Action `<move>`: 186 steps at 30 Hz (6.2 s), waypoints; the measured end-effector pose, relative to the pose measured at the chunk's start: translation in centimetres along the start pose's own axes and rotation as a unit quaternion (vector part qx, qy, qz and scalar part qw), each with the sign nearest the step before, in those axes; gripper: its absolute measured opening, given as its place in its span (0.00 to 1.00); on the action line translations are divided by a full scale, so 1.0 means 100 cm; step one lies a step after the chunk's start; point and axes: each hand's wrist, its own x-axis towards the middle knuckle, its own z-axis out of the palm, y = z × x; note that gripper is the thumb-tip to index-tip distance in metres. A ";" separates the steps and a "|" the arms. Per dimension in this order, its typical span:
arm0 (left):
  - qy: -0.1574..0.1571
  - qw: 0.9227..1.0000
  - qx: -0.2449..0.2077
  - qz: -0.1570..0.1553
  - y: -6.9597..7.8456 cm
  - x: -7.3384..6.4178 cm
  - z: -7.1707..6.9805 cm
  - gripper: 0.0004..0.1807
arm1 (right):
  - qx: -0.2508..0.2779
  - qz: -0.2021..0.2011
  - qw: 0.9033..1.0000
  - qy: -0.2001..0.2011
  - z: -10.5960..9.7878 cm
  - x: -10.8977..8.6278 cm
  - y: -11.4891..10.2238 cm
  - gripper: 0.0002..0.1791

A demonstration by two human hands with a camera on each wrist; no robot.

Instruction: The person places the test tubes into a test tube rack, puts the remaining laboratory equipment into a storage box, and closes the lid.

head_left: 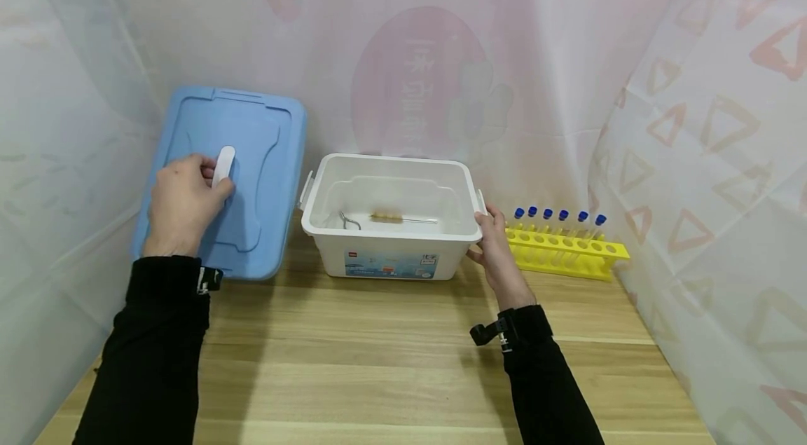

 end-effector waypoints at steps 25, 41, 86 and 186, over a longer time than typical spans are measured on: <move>-0.074 0.992 -0.086 0.062 0.063 0.013 -0.018 0.28 | -0.007 -0.013 1.000 -0.018 -0.004 -0.004 0.002 0.42; -0.127 0.973 -0.122 0.147 0.125 0.022 -0.022 0.28 | -0.008 -0.007 1.000 -0.018 -0.003 -0.002 0.001 0.42; -0.291 0.906 -0.088 0.294 0.189 0.063 0.050 0.22 | -0.028 -0.015 0.999 -0.028 -0.008 -0.006 0.004 0.43; -0.293 0.936 -0.025 0.196 0.100 0.034 0.033 0.33 | 0.016 0.012 0.998 -0.066 0.005 -0.009 -0.002 0.39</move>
